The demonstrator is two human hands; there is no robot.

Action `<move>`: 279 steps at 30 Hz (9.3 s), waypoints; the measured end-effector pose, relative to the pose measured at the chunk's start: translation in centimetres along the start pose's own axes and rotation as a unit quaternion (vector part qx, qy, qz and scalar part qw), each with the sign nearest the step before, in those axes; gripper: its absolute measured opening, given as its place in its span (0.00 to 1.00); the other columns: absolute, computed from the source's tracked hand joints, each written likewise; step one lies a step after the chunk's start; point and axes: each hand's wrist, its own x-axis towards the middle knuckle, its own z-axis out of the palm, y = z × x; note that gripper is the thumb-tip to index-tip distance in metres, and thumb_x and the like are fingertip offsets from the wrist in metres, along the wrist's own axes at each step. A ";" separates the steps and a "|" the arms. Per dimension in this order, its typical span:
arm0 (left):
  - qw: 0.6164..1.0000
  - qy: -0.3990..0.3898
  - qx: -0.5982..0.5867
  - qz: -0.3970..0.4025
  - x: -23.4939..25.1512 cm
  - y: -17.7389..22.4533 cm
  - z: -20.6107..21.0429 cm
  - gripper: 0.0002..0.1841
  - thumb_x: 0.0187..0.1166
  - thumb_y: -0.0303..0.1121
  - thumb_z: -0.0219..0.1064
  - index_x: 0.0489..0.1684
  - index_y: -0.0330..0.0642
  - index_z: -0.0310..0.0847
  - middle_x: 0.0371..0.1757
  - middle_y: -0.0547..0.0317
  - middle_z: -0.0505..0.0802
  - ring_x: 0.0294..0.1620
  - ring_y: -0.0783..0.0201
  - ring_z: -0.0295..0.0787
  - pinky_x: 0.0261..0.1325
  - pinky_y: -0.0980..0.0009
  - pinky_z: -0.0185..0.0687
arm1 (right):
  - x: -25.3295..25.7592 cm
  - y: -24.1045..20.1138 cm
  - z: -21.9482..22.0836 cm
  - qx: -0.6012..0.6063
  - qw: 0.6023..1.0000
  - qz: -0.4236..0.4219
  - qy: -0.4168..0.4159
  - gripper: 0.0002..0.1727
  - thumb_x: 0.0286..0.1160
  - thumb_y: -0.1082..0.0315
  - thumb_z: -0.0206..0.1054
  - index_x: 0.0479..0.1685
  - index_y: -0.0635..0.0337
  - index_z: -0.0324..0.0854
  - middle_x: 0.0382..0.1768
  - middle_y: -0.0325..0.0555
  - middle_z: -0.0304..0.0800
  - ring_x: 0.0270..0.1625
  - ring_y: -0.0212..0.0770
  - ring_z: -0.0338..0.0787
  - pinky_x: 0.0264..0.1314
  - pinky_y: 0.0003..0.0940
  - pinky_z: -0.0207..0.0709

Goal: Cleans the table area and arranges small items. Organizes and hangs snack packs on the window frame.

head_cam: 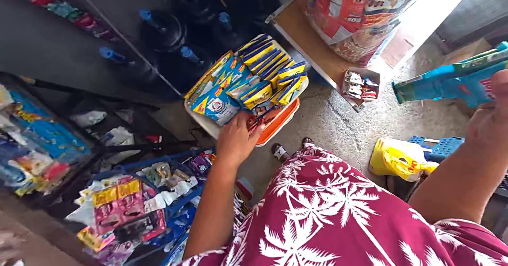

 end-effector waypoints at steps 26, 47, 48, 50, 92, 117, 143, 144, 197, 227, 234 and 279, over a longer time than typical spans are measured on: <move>0.692 -0.412 -0.542 0.241 10.4 55.0 17.7 0.44 0.73 0.74 0.58 0.77 0.47 0.71 0.58 0.71 0.93 0.57 0.73 0.90 0.62 0.68 0.89 | 5.3 13.4 -23.4 0.293 0.934 0.196 -0.062 0.30 0.62 0.57 0.84 0.66 0.42 0.79 0.53 0.28 0.95 0.54 0.28 0.93 0.60 0.33 0.89; 0.775 -0.446 -0.330 0.302 32.6 95.5 27.6 0.30 0.89 0.52 0.45 0.73 0.34 0.73 0.54 0.53 0.90 0.52 0.69 0.89 0.58 0.66 0.87 | 28.2 34.6 -42.1 0.217 0.825 0.304 0.425 0.27 0.73 0.63 0.67 0.69 0.68 0.68 0.58 0.49 0.90 0.58 0.37 0.90 0.59 0.35 0.86; 0.770 -0.458 -0.329 0.300 33.4 97.1 28.1 0.30 0.90 0.52 0.45 0.73 0.34 0.73 0.53 0.53 0.90 0.51 0.69 0.89 0.57 0.66 0.87 | 28.7 35.4 -43.3 0.217 0.822 0.302 0.430 0.25 0.74 0.63 0.67 0.68 0.64 0.70 0.59 0.47 0.91 0.59 0.36 0.91 0.59 0.35 0.86; 0.753 -0.475 -0.342 0.301 34.9 100.2 29.7 0.27 0.91 0.50 0.45 0.70 0.37 0.74 0.47 0.58 0.91 0.45 0.71 0.90 0.51 0.69 0.89 | 29.5 37.2 -46.1 0.231 0.828 0.281 0.426 0.25 0.74 0.59 0.69 0.68 0.56 0.74 0.64 0.43 0.90 0.61 0.36 0.90 0.61 0.35 0.85; 0.731 -0.299 -0.182 0.586 56.2 168.9 58.7 0.18 0.87 0.37 0.64 0.67 0.34 0.80 0.53 0.42 0.92 0.49 0.53 0.92 0.57 0.51 0.88 | 53.6 62.0 -108.2 -0.196 0.885 0.107 0.408 0.26 0.62 0.65 0.82 0.62 0.53 0.80 0.52 0.30 0.92 0.52 0.29 0.93 0.55 0.28 0.91; 0.461 -0.579 -0.169 0.651 41.4 185.6 67.6 0.26 0.93 0.48 0.51 0.66 0.32 0.79 0.58 0.54 0.87 0.60 0.74 0.84 0.65 0.76 0.82 | 58.9 70.7 -134.2 0.408 0.842 -0.208 0.286 0.21 0.66 0.56 0.72 0.51 0.63 0.80 0.53 0.53 0.86 0.54 0.47 0.89 0.56 0.36 0.85; 0.502 -0.680 -0.337 0.414 44.4 200.8 63.2 0.32 0.92 0.52 0.32 0.86 0.41 0.56 0.75 0.51 0.84 0.48 0.60 0.95 0.40 0.67 0.92 | 68.3 69.6 -135.8 -0.111 0.884 -0.167 0.422 0.20 0.63 0.55 0.81 0.55 0.37 0.83 0.58 0.32 0.91 0.65 0.38 0.90 0.64 0.37 0.88; 0.506 -0.667 -0.348 0.422 44.3 201.9 62.9 0.30 0.93 0.50 0.30 0.84 0.40 0.57 0.73 0.51 0.85 0.47 0.60 0.95 0.41 0.67 0.92 | 68.8 69.9 -135.8 -0.136 0.883 -0.175 0.413 0.19 0.64 0.55 0.80 0.55 0.37 0.83 0.59 0.31 0.91 0.66 0.38 0.89 0.65 0.36 0.87; 0.485 -0.492 -0.608 0.391 43.4 218.8 62.1 0.27 0.90 0.45 0.44 0.84 0.39 0.60 0.74 0.44 0.79 0.71 0.58 0.79 0.73 0.59 0.75 | 86.2 75.0 -142.8 -0.027 0.866 -0.181 0.466 0.27 0.76 0.73 0.67 0.71 0.67 0.60 0.55 0.48 0.82 0.59 0.40 0.88 0.66 0.41 0.86; 0.618 -0.426 -0.529 0.396 48.1 215.7 65.0 0.35 0.80 0.32 0.56 0.91 0.40 0.54 0.90 0.34 0.53 0.86 0.44 0.61 0.75 0.50 0.73 | 89.6 76.2 -145.1 -0.265 0.853 -0.001 0.450 0.51 0.72 0.58 0.77 0.88 0.70 0.47 0.66 0.57 0.82 0.62 0.38 0.87 0.66 0.32 0.82; 0.643 -0.411 -0.456 0.457 48.8 215.7 65.9 0.31 0.76 0.28 0.58 0.85 0.41 0.67 0.93 0.32 0.43 0.86 0.44 0.59 0.76 0.55 0.72 | 88.7 77.2 -144.5 -0.425 0.807 0.019 0.410 0.31 0.71 0.58 0.77 0.69 0.67 0.76 0.69 0.55 0.86 0.68 0.44 0.87 0.69 0.40 0.79; 0.758 -0.514 -0.196 0.351 57.1 175.4 59.7 0.24 0.72 0.34 0.62 0.70 0.42 0.78 0.48 0.56 0.93 0.41 0.67 0.92 0.42 0.69 0.91 | 70.9 83.3 -122.9 -0.183 0.935 -0.042 -0.300 0.07 0.79 0.69 0.69 0.46 0.61 0.90 0.56 0.48 0.93 0.60 0.44 0.92 0.61 0.44 0.88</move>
